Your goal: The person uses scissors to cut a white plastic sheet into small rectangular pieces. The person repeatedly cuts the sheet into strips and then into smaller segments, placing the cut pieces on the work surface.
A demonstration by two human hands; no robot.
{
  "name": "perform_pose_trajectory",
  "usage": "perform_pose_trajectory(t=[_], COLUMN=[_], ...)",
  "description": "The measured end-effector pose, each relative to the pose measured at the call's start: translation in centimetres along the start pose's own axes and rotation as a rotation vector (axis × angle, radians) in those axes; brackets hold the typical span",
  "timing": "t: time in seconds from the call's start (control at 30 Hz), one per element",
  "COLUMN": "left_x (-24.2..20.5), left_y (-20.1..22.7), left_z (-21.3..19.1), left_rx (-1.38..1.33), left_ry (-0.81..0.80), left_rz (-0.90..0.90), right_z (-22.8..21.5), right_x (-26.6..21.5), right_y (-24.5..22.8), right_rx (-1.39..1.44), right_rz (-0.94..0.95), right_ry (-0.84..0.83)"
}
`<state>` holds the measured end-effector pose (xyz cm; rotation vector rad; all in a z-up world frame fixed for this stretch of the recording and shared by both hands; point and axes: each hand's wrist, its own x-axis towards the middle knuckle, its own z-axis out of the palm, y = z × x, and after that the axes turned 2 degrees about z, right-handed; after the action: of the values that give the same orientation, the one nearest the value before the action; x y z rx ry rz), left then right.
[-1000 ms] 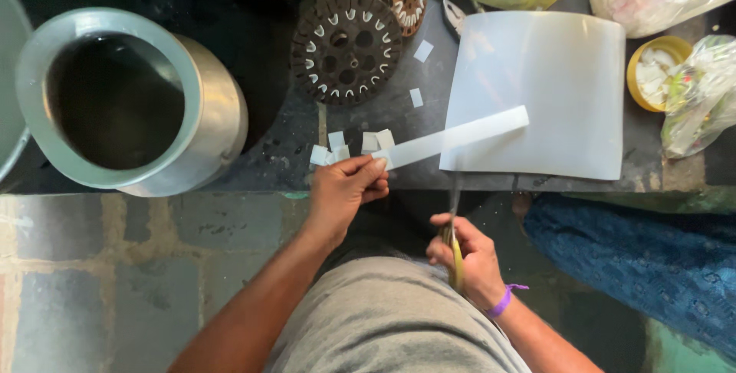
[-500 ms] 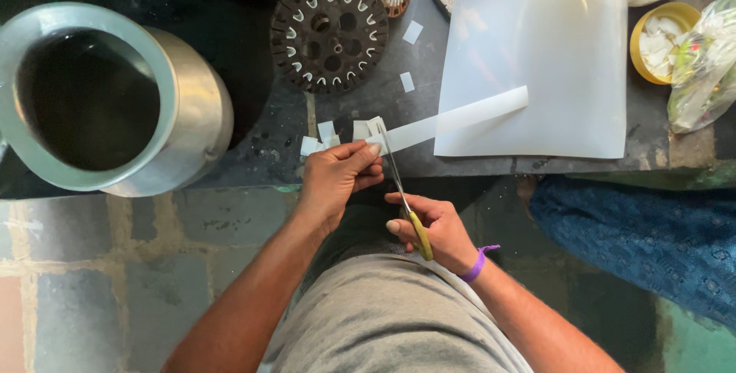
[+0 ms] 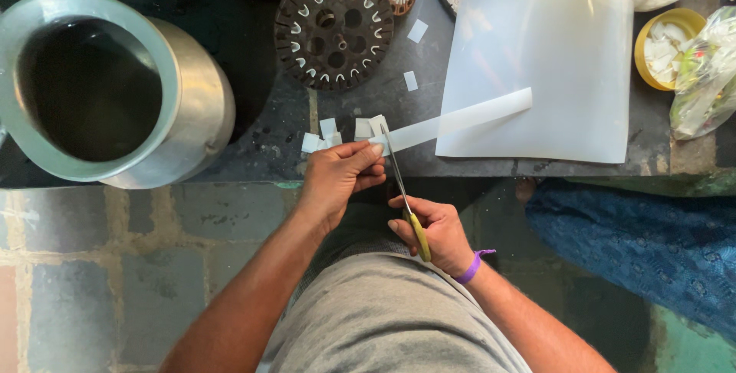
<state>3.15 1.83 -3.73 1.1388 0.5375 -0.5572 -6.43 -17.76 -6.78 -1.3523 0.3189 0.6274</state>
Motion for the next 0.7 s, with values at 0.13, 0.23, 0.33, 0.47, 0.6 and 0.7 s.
perform_pose_trajectory(t=[0.13, 0.23, 0.33, 0.47, 0.6, 0.7], left_x=[0.2, 0.3, 0.3, 0.0, -1.5, -2.5], left_y=[-0.2, -0.5, -0.6, -0.5, -0.2, 0.7], left_z=[-0.2, -0.3, -0.5, -0.6, -1.6, -3.7], left_rx=[-0.006, -0.008, -0.030, -0.019, 0.214, 0.651], left_ry=[0.000, -0.023, -0.025, -0.017, 0.050, 0.211], left_rz=[-0.009, -0.015, -0.036, -0.060, 0.011, 0.181], right_z=[0.2, 0.3, 0.4, 0.9, 1.2, 0.4], right_x=[0.0, 0.5, 0.7, 0.2, 0.1, 0.7], right_y=[-0.3, -0.9, -1.1, -1.6, -4.5, -7.7], right_rx=[0.033, 0.035, 0.002, -0.065, -0.483, -0.944], right_rz=[0.020, 0.037, 0.027, -0.014, -0.393, -0.754], right_ry=[-0.001, 0.008, 0.030, 0.093, 0.337, 0.483])
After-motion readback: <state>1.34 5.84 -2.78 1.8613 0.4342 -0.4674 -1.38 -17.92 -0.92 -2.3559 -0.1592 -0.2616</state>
